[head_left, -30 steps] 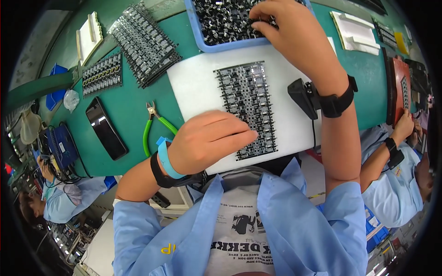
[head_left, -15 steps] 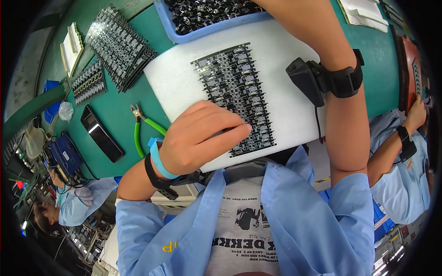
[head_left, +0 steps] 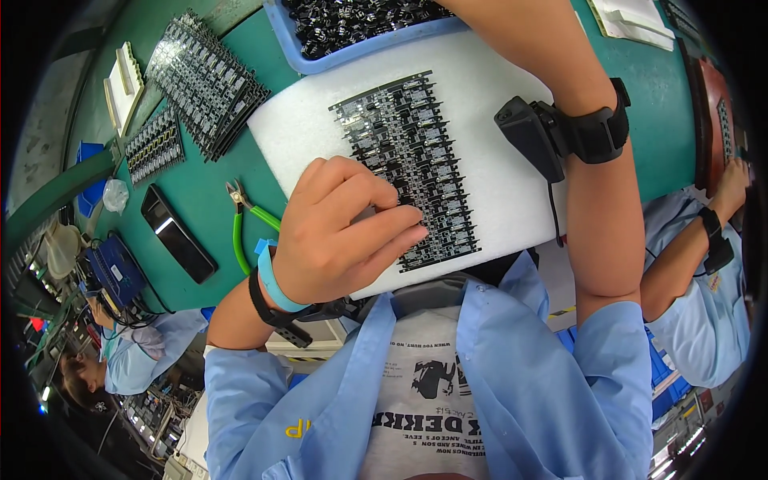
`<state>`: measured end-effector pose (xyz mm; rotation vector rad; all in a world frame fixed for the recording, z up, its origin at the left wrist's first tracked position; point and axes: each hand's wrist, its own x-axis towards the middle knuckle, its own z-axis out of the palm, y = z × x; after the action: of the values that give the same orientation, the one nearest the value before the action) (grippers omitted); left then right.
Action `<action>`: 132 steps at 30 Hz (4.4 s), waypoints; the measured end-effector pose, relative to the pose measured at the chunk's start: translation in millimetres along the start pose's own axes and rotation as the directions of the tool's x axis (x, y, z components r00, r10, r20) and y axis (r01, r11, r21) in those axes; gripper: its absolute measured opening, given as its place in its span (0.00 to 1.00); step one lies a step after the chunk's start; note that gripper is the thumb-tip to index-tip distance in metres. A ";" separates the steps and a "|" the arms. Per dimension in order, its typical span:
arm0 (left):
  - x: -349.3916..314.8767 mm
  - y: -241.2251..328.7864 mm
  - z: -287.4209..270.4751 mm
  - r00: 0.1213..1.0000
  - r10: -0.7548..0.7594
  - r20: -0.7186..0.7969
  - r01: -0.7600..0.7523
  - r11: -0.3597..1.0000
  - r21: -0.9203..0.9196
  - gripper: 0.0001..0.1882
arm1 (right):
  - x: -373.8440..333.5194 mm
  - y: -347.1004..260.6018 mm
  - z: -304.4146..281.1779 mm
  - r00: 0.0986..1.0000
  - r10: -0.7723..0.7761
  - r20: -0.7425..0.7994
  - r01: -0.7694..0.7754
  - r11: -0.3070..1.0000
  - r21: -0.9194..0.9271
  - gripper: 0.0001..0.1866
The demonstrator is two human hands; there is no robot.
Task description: The person picks up small black components from a blue tray and places them one by one onto a circuit board strip. After filling the strip, they set it aside and bring a new strip onto the work surface to repeat the process.
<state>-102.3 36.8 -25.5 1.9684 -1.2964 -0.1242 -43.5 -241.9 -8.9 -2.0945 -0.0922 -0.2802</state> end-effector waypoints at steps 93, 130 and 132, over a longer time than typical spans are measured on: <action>-13.0 -7.0 -0.6 0.992 -0.089 -0.087 0.051 0.928 -0.370 0.12 | -143.7 -59.3 3.4 0.997 -0.071 -0.041 0.057 0.956 -0.287 0.14; 101.4 -91.0 -35.4 0.938 -0.109 -0.329 0.224 0.914 0.338 0.08 | 16.0 3.2 -7.1 0.991 -0.061 0.118 0.104 0.907 -0.407 0.08; 101.7 -87.1 -36.9 0.907 -0.114 -0.405 0.205 0.960 0.189 0.08 | 17.4 1.0 -7.6 0.994 -0.035 0.099 0.072 0.914 -0.399 0.08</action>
<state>28.4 -9.9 -23.2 2.1542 -0.9173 0.3400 -27.7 -249.7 -1.8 -2.5196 -0.1574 -0.2529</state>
